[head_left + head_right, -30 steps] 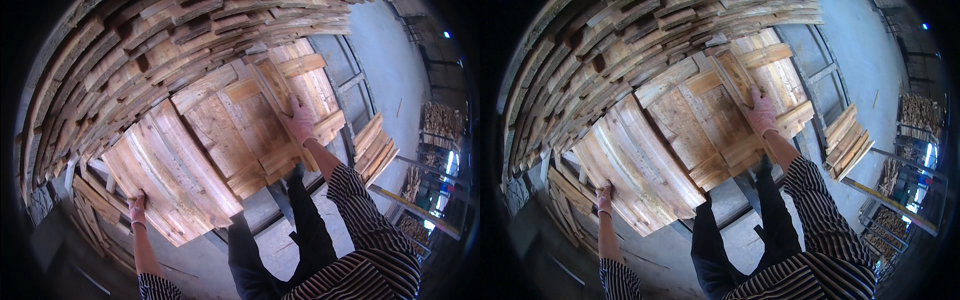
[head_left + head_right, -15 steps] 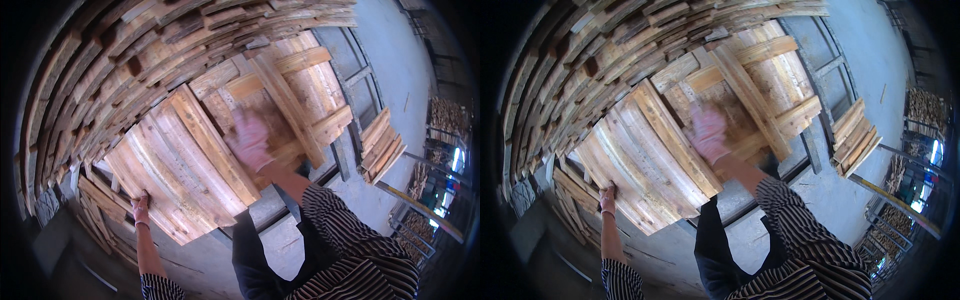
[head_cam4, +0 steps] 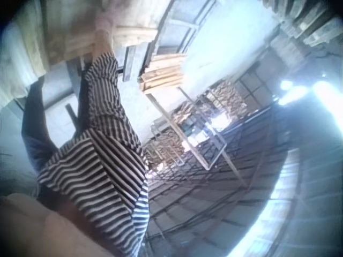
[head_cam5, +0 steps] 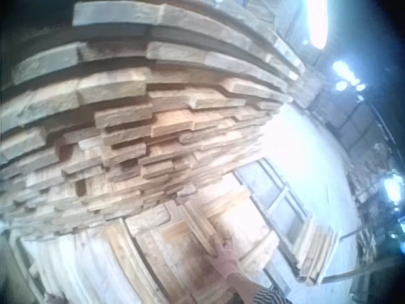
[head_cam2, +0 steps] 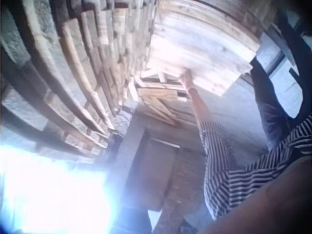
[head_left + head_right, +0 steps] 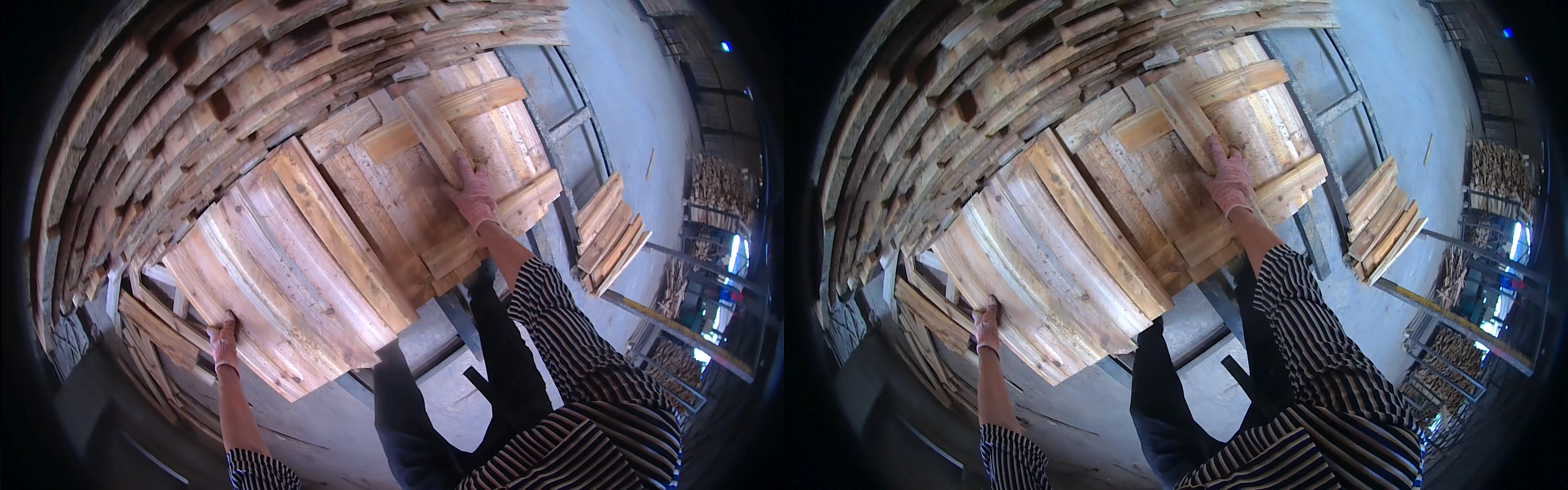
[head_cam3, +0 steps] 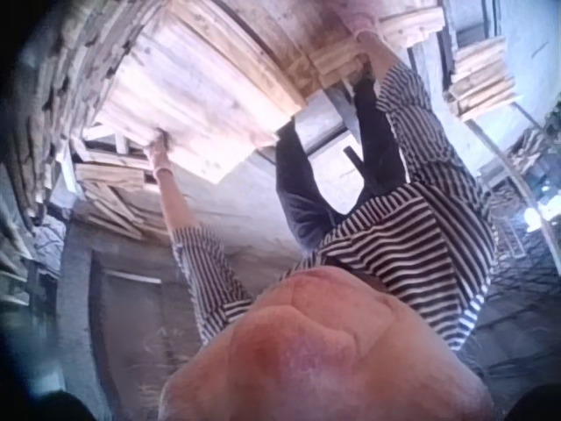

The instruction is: The person repeatedly picks up small wooden planks from a pile and stacks them neatly on a metal rack. They handle the planks one at a time or in small groups, aligning them carefully to build a stable stack.

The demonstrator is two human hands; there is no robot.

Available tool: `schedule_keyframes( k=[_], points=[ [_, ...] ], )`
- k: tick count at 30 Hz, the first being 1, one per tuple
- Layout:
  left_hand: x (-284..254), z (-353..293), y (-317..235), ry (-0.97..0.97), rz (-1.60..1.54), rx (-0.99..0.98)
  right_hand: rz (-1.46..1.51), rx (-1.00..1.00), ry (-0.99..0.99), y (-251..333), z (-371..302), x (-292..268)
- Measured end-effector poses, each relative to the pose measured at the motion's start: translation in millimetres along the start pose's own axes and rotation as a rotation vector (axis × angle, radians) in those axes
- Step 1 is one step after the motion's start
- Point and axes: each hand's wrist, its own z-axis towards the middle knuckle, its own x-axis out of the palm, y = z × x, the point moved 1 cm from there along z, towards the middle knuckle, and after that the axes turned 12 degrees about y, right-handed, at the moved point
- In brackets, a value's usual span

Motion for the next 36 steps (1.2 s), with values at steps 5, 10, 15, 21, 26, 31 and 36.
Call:
schedule_keyframes(
  k=[5,10,15,21,26,31,36],
  points=[
    [-19.6,-13.3,16.8,-0.093,-0.037,0.011,0.209,-0.064,0.247,106.7,-61.7,-12.4],
    [28.2,4.4,-27.9,0.056,0.075,0.040,0.168,-0.090,-0.036,155.3,-74.0,41.4],
    [-22.7,25.7,32.3,0.084,0.010,-0.030,0.378,-0.336,-0.070,160.9,-80.8,36.8],
    [98.0,11.0,-62.7,-0.592,0.955,0.437,0.983,-0.299,0.413,83.0,-86.3,21.8],
    [381.6,-149.5,-187.5,-0.254,0.891,0.828,0.957,0.139,0.318,-143.2,-103.6,-5.4],
    [611.2,-249.7,-215.5,0.531,0.379,0.843,0.755,0.536,-0.021,-431.1,-128.1,15.8],
    [824.8,-297.8,-242.9,0.959,0.541,0.770,0.816,0.740,0.025,-640.8,-115.1,25.9]
  ],
)
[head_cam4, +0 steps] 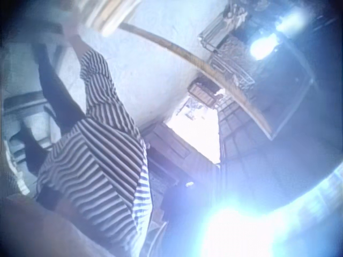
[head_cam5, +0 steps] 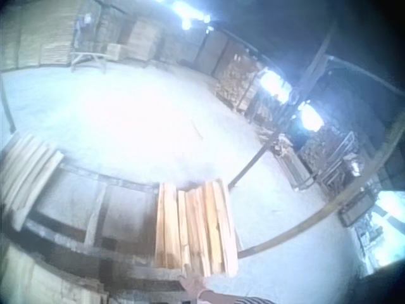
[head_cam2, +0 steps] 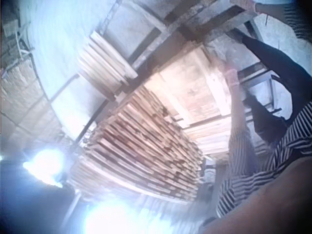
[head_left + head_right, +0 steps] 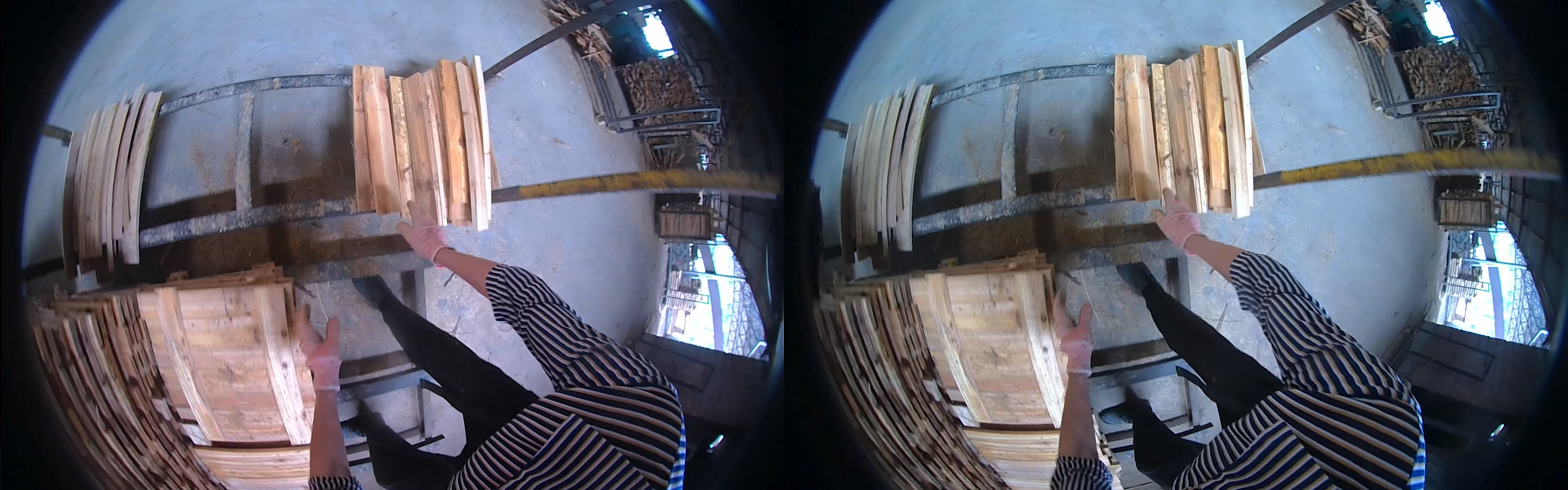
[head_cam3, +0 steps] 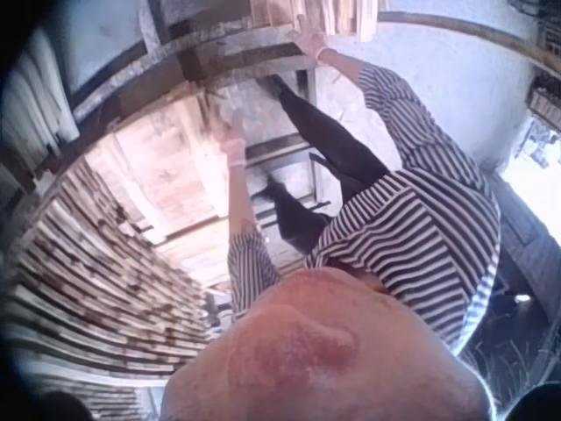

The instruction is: The person repeatedly picks up small wooden planks from a pile and stacks them neatly on a metal rack. They handle the planks one at a time or in small groups, aligning them carefully to build a stable stack.

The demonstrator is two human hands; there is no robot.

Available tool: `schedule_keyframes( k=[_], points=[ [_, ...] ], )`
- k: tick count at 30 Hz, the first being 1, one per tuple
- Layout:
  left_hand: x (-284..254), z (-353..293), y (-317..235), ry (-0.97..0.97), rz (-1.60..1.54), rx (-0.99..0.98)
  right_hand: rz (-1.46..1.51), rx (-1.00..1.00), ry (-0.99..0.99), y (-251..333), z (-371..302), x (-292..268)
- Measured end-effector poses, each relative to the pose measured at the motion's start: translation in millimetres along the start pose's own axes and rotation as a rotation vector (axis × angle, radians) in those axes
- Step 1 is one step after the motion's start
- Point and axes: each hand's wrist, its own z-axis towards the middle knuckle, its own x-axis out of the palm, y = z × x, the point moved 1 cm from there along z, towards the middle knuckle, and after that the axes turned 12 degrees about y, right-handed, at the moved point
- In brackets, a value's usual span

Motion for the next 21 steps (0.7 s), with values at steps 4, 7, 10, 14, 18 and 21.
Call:
schedule_keyframes(
  k=[4,7,10,14,18,21],
  points=[
    [54.4,140.5,-37.2,0.175,0.068,0.016,0.103,0.007,-0.004,6.9,91.1,-26.1],
    [80.8,243.4,-45.4,0.220,0.176,0.053,0.146,0.071,-0.067,36.4,147.2,-29.1],
    [158.1,320.0,-54.4,0.348,-0.010,-0.094,0.143,0.266,-0.126,8.9,182.9,-30.3],
    [192.2,372.0,-31.8,0.466,-0.398,-0.271,0.336,0.356,-0.020,30.4,195.6,-33.4],
    [133.6,354.1,35.2,0.517,-0.475,-0.050,0.552,0.052,0.273,81.6,163.0,-43.8],
    [171.3,304.7,-33.2,0.663,-0.592,-0.339,0.581,0.114,0.362,4.8,136.8,-74.3]
  ],
)
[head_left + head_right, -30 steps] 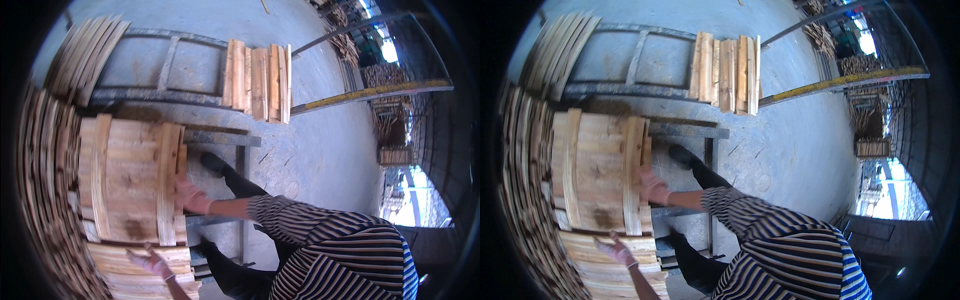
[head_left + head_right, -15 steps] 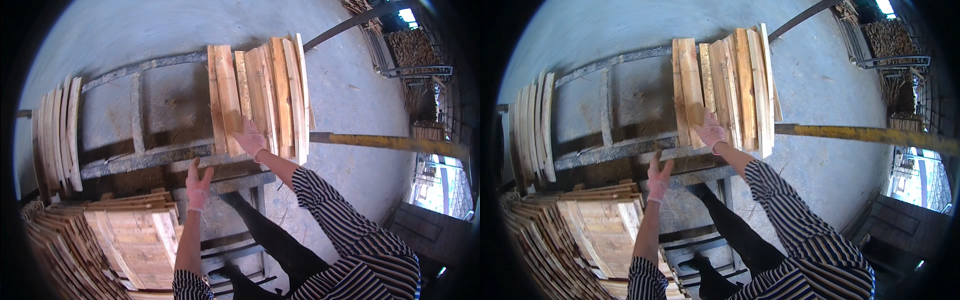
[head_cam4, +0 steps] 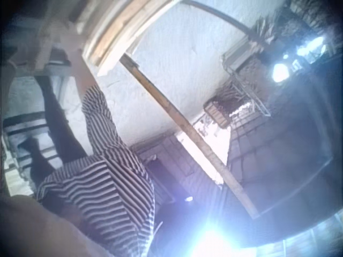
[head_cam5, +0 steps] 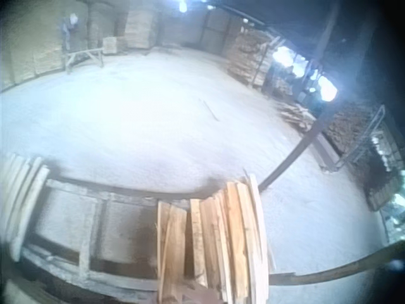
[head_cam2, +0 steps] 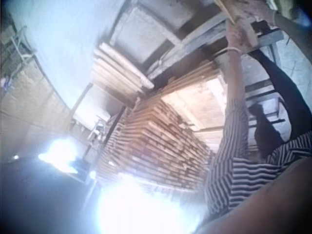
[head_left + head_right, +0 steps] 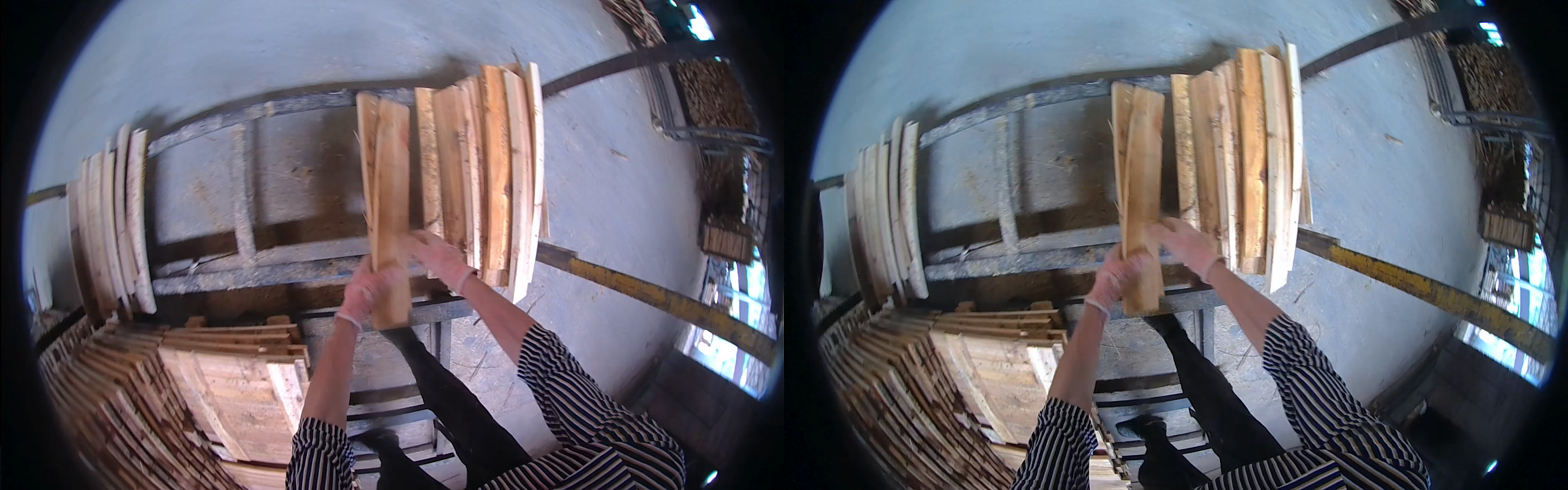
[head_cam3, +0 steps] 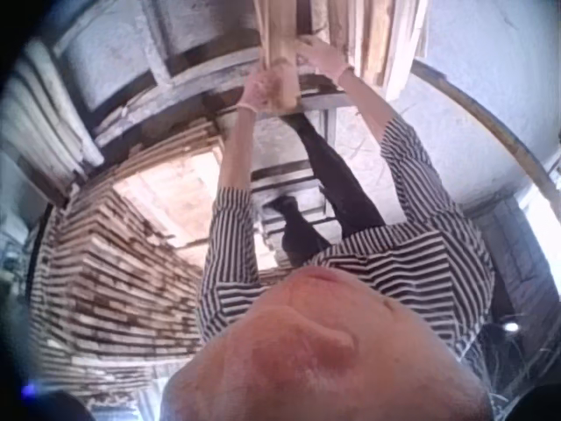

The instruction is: The person repeatedly picks up small wooden planks from a pile and stacks them neatly on a metal rack. They handle the planks one at a time or in small groups, aligning them carefully to build a stable stack.

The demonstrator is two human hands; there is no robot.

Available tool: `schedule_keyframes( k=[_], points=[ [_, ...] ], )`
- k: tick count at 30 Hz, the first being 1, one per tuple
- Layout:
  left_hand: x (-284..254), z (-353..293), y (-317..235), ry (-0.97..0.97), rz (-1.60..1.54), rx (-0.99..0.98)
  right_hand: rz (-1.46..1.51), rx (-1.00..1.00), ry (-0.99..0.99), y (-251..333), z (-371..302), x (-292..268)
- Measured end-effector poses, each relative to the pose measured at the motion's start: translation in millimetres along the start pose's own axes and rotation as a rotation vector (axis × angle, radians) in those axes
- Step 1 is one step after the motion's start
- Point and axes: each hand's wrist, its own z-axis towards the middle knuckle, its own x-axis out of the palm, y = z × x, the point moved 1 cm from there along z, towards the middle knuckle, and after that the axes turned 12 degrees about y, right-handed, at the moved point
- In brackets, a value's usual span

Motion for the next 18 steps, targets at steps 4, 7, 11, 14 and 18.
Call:
schedule_keyframes(
  k=[4,7,11,14,18],
  points=[
    [66.7,-117.2,-2.5,-0.280,0.335,-0.132,0.548,-0.017,0.109,7.0,-12.1,49.7],
    [126.2,-191.4,-7.8,-0.616,0.709,-0.400,0.304,0.025,0.056,32.0,-54.5,123.1],
    [128.4,-324.5,31.3,-0.476,0.431,-0.109,0.266,-0.148,0.194,29.7,-135.2,223.5],
    [77.3,-395.7,41.0,-0.478,-0.013,0.153,0.199,-0.393,0.459,31.3,-170.3,283.9],
    [31.8,-467.6,25.5,-0.753,-0.542,0.632,-0.237,-0.311,0.823,76.5,-258.6,360.1]
  ],
)
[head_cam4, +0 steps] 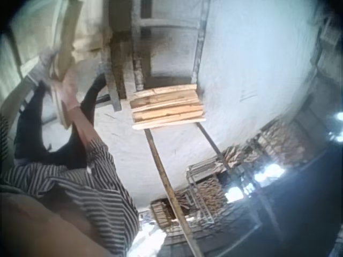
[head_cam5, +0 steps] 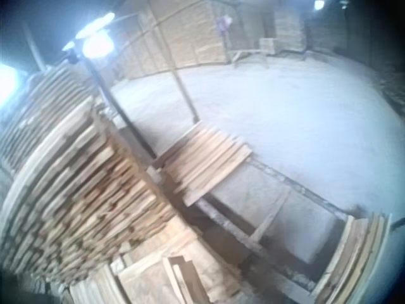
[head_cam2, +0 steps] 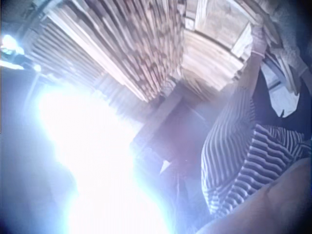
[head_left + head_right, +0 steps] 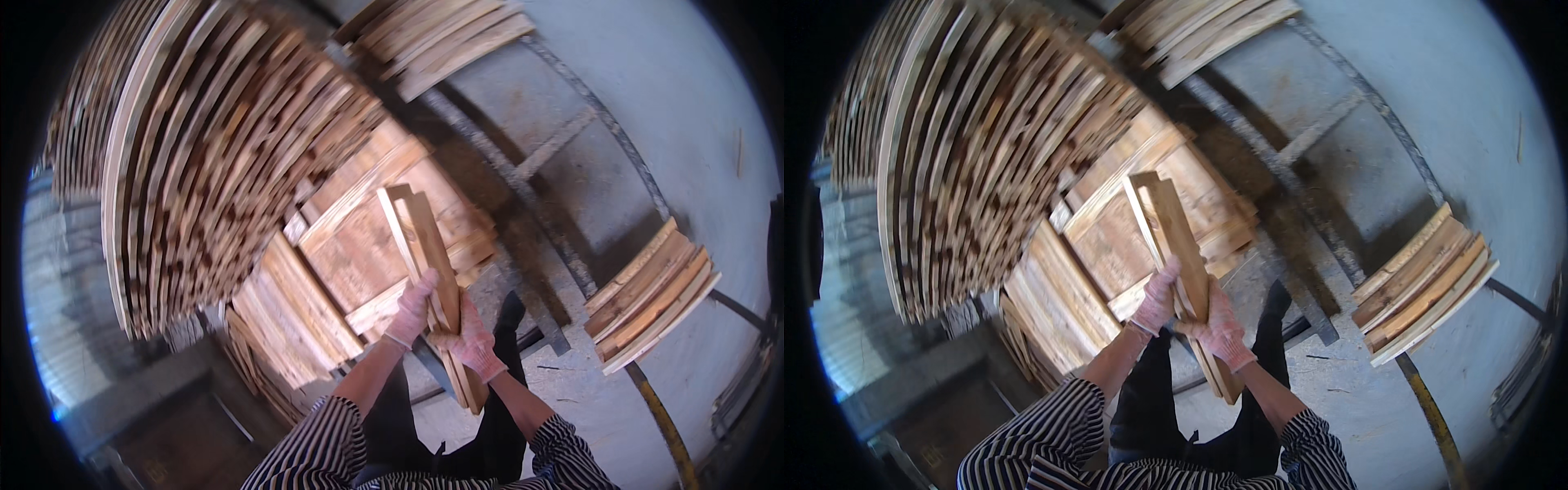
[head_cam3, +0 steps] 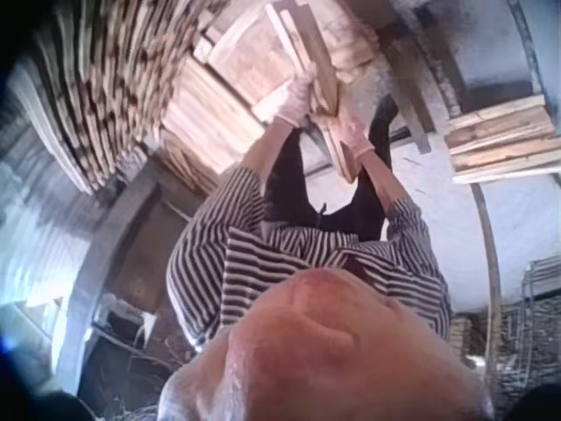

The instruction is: The person repeatedly picks up small wooden planks from a pile and stacks them neatly on a metal rack. They handle the planks one at a time or in small groups, aligning them carefully to build a stable stack.

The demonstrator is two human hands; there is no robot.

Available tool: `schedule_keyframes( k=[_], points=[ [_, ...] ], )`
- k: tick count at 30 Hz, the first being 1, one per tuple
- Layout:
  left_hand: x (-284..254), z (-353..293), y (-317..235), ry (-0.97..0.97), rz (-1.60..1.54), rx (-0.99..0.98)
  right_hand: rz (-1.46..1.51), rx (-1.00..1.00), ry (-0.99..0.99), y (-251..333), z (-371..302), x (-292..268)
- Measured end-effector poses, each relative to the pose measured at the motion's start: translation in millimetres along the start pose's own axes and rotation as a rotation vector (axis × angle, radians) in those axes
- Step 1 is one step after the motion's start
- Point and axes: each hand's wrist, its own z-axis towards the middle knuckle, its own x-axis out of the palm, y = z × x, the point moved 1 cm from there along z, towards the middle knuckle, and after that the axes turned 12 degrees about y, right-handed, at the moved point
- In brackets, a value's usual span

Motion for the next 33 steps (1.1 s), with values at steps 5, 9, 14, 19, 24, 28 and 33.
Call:
schedule_keyframes(
  k=[5,9,14,19,24,28,33],
  points=[
    [-124.4,-59.4,-5.9,-0.503,-0.044,0.225,-0.432,0.086,0.066,-35.7,71.8,109.3],
    [-249.9,-123.0,-1.0,-0.579,-0.177,0.270,-0.718,0.212,0.130,-24.7,151.9,182.3],
    [-398.9,-177.1,0.8,-0.638,-0.127,0.309,-1.040,0.160,-0.037,-32.2,247.9,288.8],
    [-433.4,-165.5,-12.9,-0.485,-0.116,0.198,-1.136,0.092,-0.134,-74.2,293.9,340.5],
    [-422.2,-179.5,-26.0,-0.366,-0.352,0.237,-1.232,-0.078,0.001,-74.8,234.9,374.1],
    [-380.1,-148.2,-61.6,-0.331,-0.136,0.084,-0.636,-0.078,0.182,-82.8,210.7,341.9],
    [-433.7,-118.6,-107.8,-0.618,1.300,-0.394,-0.984,0.160,-0.100,-26.6,260.0,294.9]
  ],
)
